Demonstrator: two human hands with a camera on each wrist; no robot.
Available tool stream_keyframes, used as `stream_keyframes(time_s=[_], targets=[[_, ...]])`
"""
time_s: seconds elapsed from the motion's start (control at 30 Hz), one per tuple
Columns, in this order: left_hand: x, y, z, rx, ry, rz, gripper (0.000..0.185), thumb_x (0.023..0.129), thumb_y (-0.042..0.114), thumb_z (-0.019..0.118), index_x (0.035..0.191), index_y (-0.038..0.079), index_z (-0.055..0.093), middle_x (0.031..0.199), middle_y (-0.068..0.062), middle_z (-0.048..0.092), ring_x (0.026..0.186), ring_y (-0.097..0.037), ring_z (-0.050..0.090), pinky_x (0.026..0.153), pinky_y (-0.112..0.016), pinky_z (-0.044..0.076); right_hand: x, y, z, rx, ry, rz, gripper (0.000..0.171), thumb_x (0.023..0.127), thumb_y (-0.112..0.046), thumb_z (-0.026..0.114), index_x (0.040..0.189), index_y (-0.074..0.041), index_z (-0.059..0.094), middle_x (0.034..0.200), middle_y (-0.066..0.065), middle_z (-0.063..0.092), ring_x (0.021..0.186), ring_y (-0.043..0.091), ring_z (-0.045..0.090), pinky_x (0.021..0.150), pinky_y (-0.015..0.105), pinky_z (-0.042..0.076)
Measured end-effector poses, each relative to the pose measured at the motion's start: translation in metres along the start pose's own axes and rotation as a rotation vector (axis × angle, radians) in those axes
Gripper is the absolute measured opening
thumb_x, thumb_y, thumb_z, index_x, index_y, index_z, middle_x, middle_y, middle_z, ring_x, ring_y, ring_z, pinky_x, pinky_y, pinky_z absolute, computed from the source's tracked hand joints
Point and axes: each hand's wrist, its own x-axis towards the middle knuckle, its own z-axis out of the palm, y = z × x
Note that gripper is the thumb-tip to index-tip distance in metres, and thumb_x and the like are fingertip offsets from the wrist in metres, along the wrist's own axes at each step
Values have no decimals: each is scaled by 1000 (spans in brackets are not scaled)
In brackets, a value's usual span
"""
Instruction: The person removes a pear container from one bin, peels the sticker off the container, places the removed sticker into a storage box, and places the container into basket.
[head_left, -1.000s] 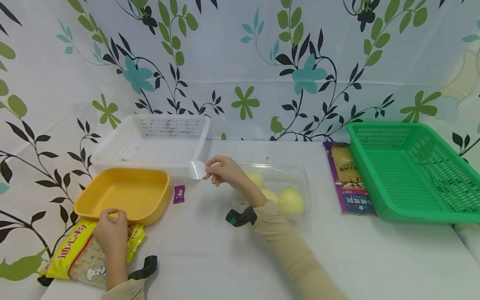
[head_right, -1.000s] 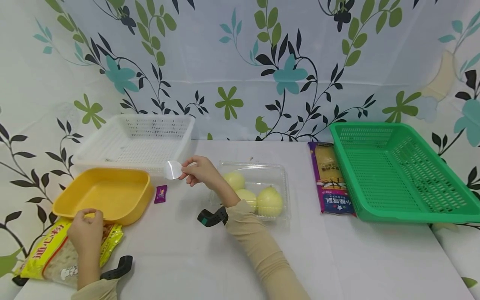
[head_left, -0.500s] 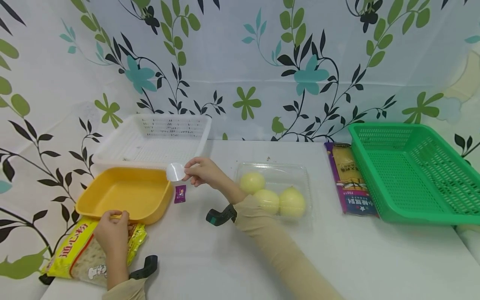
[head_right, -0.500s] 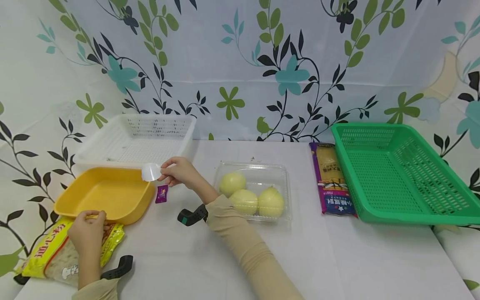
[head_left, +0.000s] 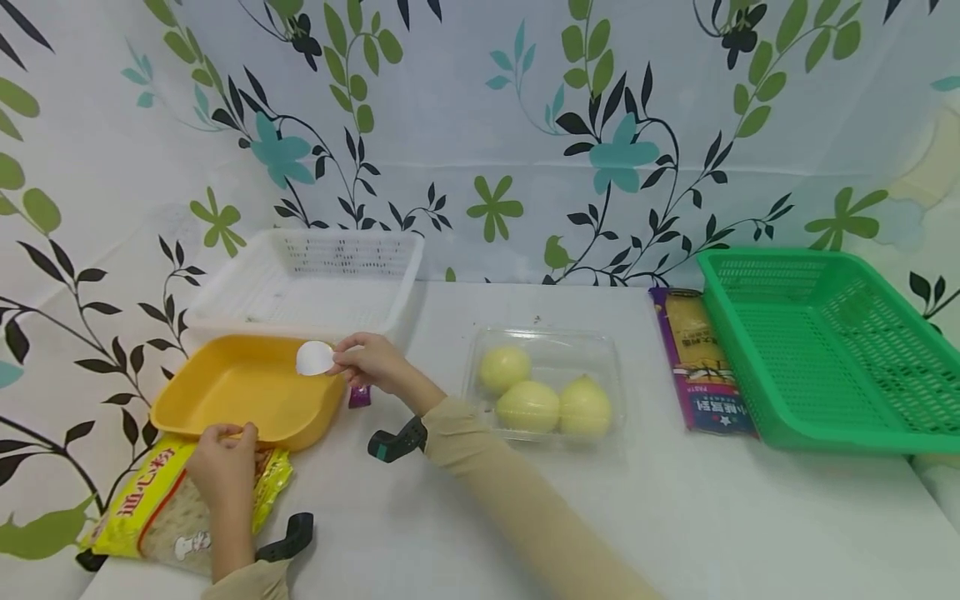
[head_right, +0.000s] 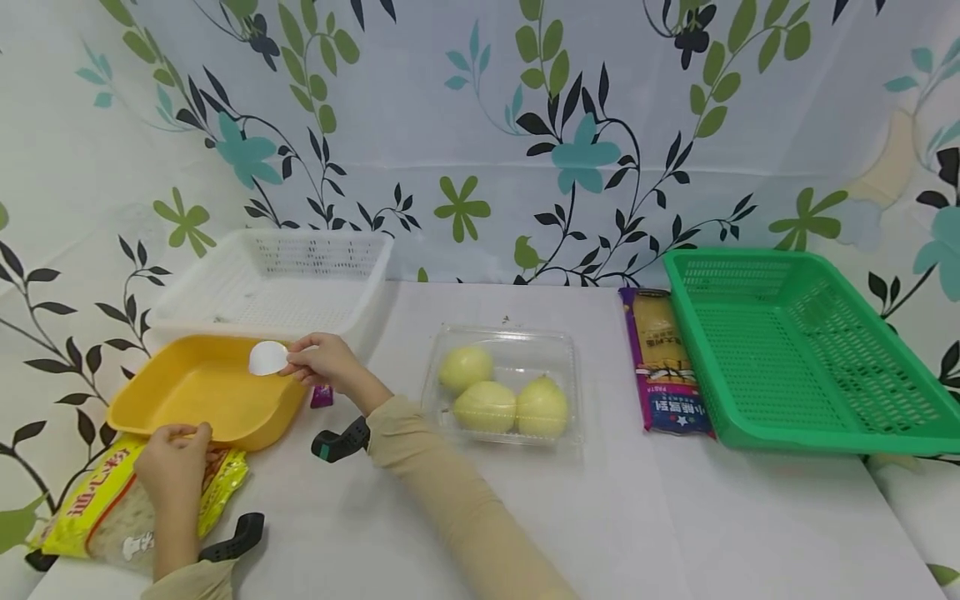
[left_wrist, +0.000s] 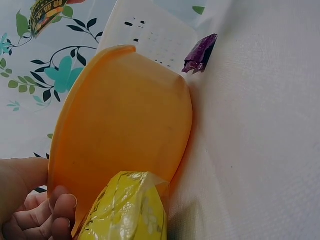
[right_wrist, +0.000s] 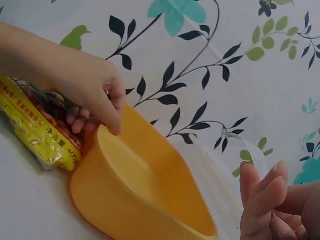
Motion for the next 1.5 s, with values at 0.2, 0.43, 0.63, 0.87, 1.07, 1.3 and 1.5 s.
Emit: stream_keyframes(time_s=[0.2, 0.43, 0.63, 0.87, 1.07, 1.3, 1.5], targets=[[1, -2, 4, -22, 0, 5, 37, 87, 29, 51, 104, -4, 52, 71, -15, 59, 42, -6, 48, 41, -17, 38, 6, 8, 16, -2, 5, 7, 5, 86, -5, 57, 89, -1, 56, 67, 11, 63, 41, 9, 43, 39, 15, 37], [3, -3, 3, -21, 4, 22, 34, 87, 28, 53, 101, -3, 52, 67, -14, 59, 41, -6, 48, 40, -18, 37, 13, 20, 31, -77, 64, 71, 4, 86, -7, 58, 88, -5, 56, 66, 8, 63, 41, 10, 41, 39, 15, 34], [5, -5, 2, -25, -3, 13, 33, 86, 28, 54, 99, -3, 52, 63, -10, 57, 41, -9, 47, 40, -20, 37, 17, 28, 36, -62, 54, 61, 4, 86, -2, 56, 90, 0, 57, 68, 11, 64, 41, 9, 42, 37, 14, 35], [6, -5, 2, -37, -6, 11, 35, 86, 30, 55, 100, -2, 52, 63, -9, 57, 42, -8, 48, 41, -18, 37, 21, 35, 42, -81, 101, 45, 3, 85, 2, 56, 86, 0, 57, 66, 13, 64, 40, 9, 42, 37, 14, 36], [3, -9, 0, -31, -5, 4, 33, 86, 28, 56, 100, -2, 52, 60, -6, 55, 40, -8, 47, 39, -19, 37, 17, 44, 45, -33, 138, 69, 8, 84, 2, 57, 79, -3, 54, 66, 14, 63, 39, 9, 41, 37, 15, 36], [4, -8, 2, -16, 12, 31, 31, 85, 27, 56, 96, -2, 53, 59, -7, 56, 38, -8, 46, 39, -20, 36, 17, 48, 44, 21, 125, 41, 12, 85, 4, 55, 77, -4, 51, 70, 19, 64, 40, 8, 42, 37, 16, 36], [5, -8, 2, -24, 8, 51, 32, 86, 27, 55, 97, -3, 52, 59, -8, 56, 38, -6, 47, 39, -19, 36, 18, 49, 44, -30, 148, 8, 10, 85, 1, 57, 78, -4, 52, 63, 14, 63, 41, 9, 45, 39, 19, 39]])
